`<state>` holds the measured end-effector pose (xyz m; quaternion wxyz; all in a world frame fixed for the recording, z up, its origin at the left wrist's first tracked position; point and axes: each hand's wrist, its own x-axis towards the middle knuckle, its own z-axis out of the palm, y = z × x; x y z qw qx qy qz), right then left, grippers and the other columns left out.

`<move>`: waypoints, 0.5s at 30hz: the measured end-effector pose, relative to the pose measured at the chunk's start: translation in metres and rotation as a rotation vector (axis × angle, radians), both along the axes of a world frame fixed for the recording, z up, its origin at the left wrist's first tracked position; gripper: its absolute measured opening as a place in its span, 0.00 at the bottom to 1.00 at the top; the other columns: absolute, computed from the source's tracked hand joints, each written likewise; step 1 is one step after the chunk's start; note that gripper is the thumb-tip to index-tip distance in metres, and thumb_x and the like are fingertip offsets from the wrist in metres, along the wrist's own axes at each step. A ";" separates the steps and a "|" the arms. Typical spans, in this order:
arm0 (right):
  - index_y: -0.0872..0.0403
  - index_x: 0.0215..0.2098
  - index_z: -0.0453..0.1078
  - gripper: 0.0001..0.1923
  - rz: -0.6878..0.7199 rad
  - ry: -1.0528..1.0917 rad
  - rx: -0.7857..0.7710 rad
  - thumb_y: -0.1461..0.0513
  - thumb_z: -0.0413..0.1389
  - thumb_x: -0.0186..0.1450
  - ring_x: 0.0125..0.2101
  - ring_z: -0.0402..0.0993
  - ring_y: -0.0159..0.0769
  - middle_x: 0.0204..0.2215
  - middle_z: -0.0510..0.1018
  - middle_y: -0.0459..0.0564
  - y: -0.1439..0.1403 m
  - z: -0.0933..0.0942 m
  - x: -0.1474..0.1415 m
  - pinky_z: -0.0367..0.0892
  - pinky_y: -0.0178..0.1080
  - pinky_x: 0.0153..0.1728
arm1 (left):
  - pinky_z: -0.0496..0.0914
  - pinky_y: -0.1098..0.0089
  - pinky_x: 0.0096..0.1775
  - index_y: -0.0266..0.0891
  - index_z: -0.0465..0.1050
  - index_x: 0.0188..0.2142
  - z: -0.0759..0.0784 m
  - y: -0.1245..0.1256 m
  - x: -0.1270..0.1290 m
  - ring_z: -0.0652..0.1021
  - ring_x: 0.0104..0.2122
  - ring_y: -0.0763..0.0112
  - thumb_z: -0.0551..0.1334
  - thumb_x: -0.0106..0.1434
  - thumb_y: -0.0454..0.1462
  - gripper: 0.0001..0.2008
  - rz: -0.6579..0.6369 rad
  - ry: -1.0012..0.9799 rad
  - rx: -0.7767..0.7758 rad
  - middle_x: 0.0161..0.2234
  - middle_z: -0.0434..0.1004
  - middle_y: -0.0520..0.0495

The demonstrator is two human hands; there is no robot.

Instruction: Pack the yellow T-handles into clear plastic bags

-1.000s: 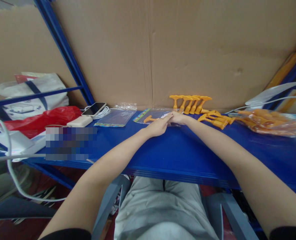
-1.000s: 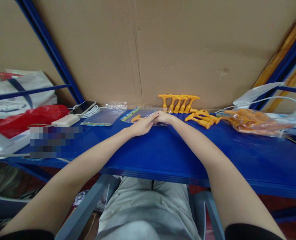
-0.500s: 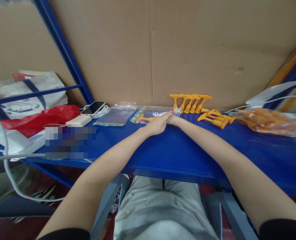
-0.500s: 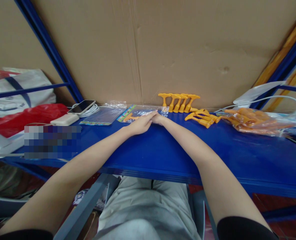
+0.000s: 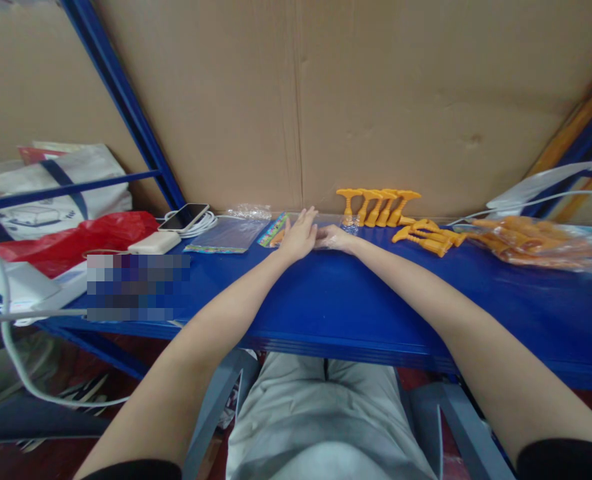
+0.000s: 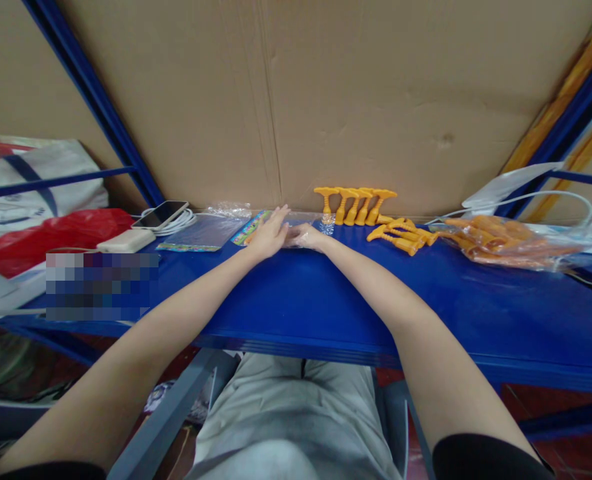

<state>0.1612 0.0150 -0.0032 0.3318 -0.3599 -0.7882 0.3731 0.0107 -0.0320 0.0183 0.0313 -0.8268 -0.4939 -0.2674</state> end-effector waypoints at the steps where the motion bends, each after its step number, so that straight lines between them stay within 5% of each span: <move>1: 0.59 0.36 0.79 0.22 0.015 0.025 -0.038 0.55 0.67 0.47 0.37 0.76 0.39 0.35 0.82 0.52 -0.002 0.000 0.000 0.70 0.41 0.45 | 0.46 0.41 0.63 0.43 0.52 0.66 -0.002 0.006 -0.005 0.51 0.68 0.56 0.43 0.70 0.38 0.26 0.074 -0.018 -0.015 0.68 0.50 0.42; 6: 0.56 0.39 0.79 0.25 0.017 0.109 -0.191 0.57 0.71 0.43 0.36 0.77 0.34 0.35 0.83 0.48 -0.006 0.000 -0.001 0.70 0.39 0.46 | 0.54 0.40 0.60 0.42 0.61 0.62 -0.016 0.038 -0.033 0.52 0.67 0.50 0.43 0.69 0.45 0.26 0.327 -0.034 -0.182 0.68 0.53 0.39; 15: 0.54 0.40 0.80 0.22 -0.018 0.116 -0.244 0.60 0.71 0.46 0.34 0.77 0.31 0.34 0.83 0.46 -0.007 0.000 0.000 0.71 0.37 0.46 | 0.53 0.58 0.64 0.30 0.64 0.59 -0.028 0.062 -0.043 0.58 0.66 0.59 0.41 0.70 0.44 0.27 0.171 0.017 -0.215 0.64 0.60 0.33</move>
